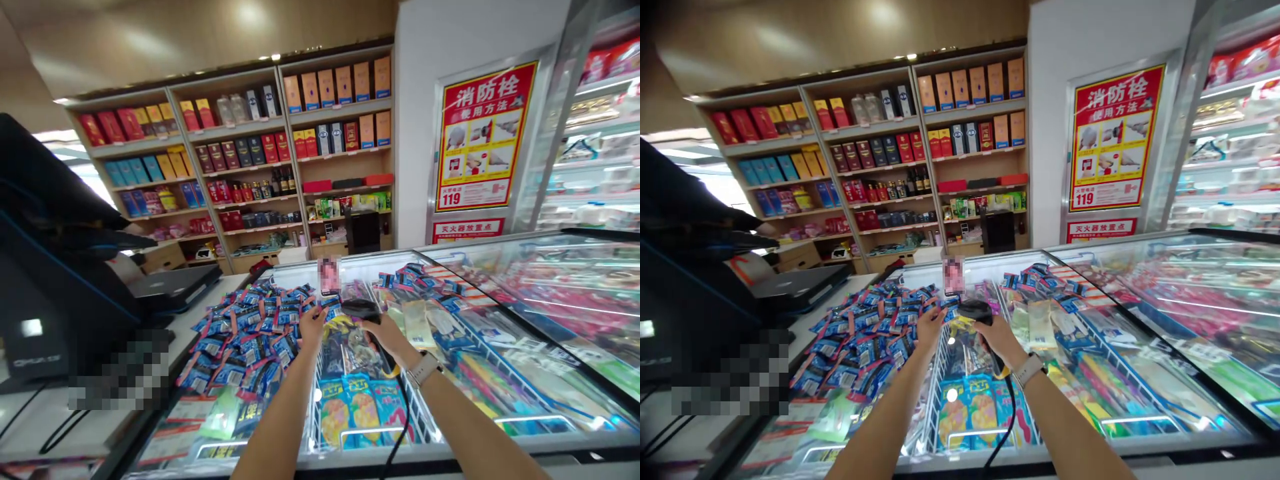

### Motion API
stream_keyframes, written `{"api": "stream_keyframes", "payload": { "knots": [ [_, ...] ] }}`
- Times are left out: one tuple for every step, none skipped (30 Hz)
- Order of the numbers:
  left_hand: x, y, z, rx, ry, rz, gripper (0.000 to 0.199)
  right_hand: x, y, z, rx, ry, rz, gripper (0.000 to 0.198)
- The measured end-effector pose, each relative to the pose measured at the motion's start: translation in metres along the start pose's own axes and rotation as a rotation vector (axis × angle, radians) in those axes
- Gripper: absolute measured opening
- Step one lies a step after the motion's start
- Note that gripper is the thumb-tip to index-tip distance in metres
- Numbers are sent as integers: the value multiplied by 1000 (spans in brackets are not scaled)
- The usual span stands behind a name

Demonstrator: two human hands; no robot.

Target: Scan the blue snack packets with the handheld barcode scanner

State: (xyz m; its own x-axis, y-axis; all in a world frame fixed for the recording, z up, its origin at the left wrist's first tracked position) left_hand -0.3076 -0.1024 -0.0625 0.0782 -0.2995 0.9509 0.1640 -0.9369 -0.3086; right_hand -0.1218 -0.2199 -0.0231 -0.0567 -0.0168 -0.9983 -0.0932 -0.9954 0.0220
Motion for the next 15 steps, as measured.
{"api": "stream_keyframes", "payload": {
  "knots": [
    [-1, 1, 0, -3, -13, 21, 24, 0, 4, 0, -12, 64, -18, 30],
    [-1, 1, 0, -5, -29, 37, 25, 0, 9, 1, -23, 109, -29, 30],
    [-2, 2, 1, -4, -41, 42, 25, 0, 12, 1, -29, 140, -34, 29],
    [-2, 2, 2, -5, -50, 42, 26, 1, 14, 1, -32, 164, -35, 28],
    [-2, 3, 2, -6, -52, 39, 26, 1, 16, 1, -32, 180, -36, 27],
    [-2, 3, 2, -6, -48, 31, 25, 2, 16, 0, -26, 191, -36, 28],
    [-2, 3, 2, -5, -38, 22, 25, 2, 16, 0, -20, 198, -34, 29],
    [-3, 3, 2, -5, -27, 14, 26, 3, 15, -1, -17, 203, -31, 31],
    [-4, 3, 2, -3, -18, 6, 27, 4, 14, -2, -21, 206, -30, 33],
    [-5, 3, 2, -1, -12, 2, 28, 5, 13, -2, -27, 207, -28, 34],
    [-5, 4, 2, -2, -9, 1, 29, 7, 12, -3, -33, 207, -29, 35],
    [-6, 4, 3, -8, -6, 0, 29, 8, 11, -4, -40, 204, -28, 36],
    [-6, 4, 3, -16, -2, -3, 29, 9, 11, -5, -43, 198, -26, 35],
    [-6, 4, 3, -21, 1, -7, 29, 11, 10, -6, -42, 191, -22, 34],
    [-6, 4, 4, -24, 2, -11, 29, 12, 9, -7, -38, 182, -19, 34]
  ]
}}
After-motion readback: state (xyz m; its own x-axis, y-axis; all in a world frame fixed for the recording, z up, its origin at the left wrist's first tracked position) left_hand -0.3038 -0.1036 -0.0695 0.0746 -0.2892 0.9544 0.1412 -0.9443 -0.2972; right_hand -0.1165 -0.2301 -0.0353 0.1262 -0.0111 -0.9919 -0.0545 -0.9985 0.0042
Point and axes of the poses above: each hand's wrist, its own y-axis away from the middle knuckle, its own z-axis out of the palm, x = y × z, the point moved 5 cm from there along -y, towards the middle knuckle
